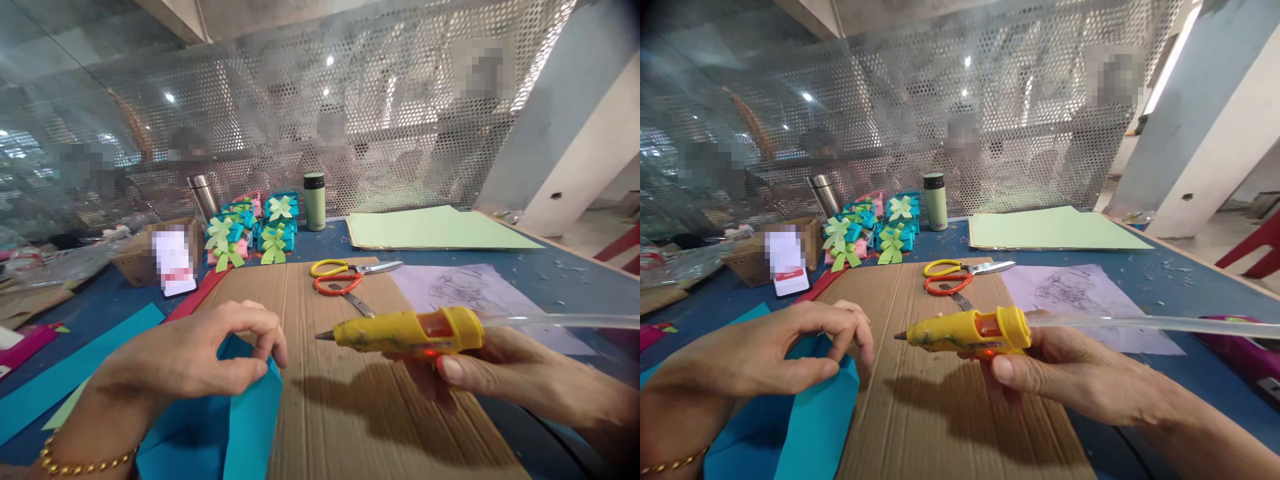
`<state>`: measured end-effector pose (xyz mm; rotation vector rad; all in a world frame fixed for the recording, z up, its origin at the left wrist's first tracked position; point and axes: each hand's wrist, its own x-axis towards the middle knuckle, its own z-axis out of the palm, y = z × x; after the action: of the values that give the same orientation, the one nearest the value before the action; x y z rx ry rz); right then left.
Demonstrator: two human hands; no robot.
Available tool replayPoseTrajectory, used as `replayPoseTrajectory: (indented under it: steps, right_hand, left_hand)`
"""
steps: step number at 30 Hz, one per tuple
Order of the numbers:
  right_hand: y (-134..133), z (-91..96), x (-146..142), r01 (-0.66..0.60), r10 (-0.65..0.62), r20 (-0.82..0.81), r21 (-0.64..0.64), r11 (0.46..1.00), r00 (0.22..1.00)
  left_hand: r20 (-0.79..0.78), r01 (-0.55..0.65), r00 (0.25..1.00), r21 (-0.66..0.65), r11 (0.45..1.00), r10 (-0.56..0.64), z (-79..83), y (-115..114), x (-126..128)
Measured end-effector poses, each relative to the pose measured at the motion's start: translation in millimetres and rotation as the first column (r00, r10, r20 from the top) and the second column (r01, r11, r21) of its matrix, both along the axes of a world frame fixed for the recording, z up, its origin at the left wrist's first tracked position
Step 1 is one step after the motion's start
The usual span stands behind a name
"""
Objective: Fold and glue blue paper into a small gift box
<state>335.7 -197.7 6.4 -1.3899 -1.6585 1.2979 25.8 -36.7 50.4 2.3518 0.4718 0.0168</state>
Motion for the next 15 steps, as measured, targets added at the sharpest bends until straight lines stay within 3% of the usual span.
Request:
replayPoseTrajectory:
  steps: [5, 9, 15]
  right_hand:
    - [-1.9, -0.4, 1.1, 0.009, -0.008, 0.07, -0.013, 1.0, 0.998]
    - [-4.2, -1.5, 0.3, -0.009, 0.009, 0.078, -0.007, 1.0, 0.997]
    - [-6.3, 1.7, -7.2, -0.03, 0.03, 0.013, -0.005, 1.0, 0.999]
  left_hand:
    - [-0.077, -0.041, 0.996, 0.068, 0.997, 0.047, -0.8, 1.3, -5.9]
    - [-0.091, -0.023, 0.995, 0.043, 0.999, 0.027, 1.1, 1.6, -9.8]
    - [0.144, 0.014, 0.989, 0.052, 0.999, -0.021, -3.4, -6.4, 2.0]
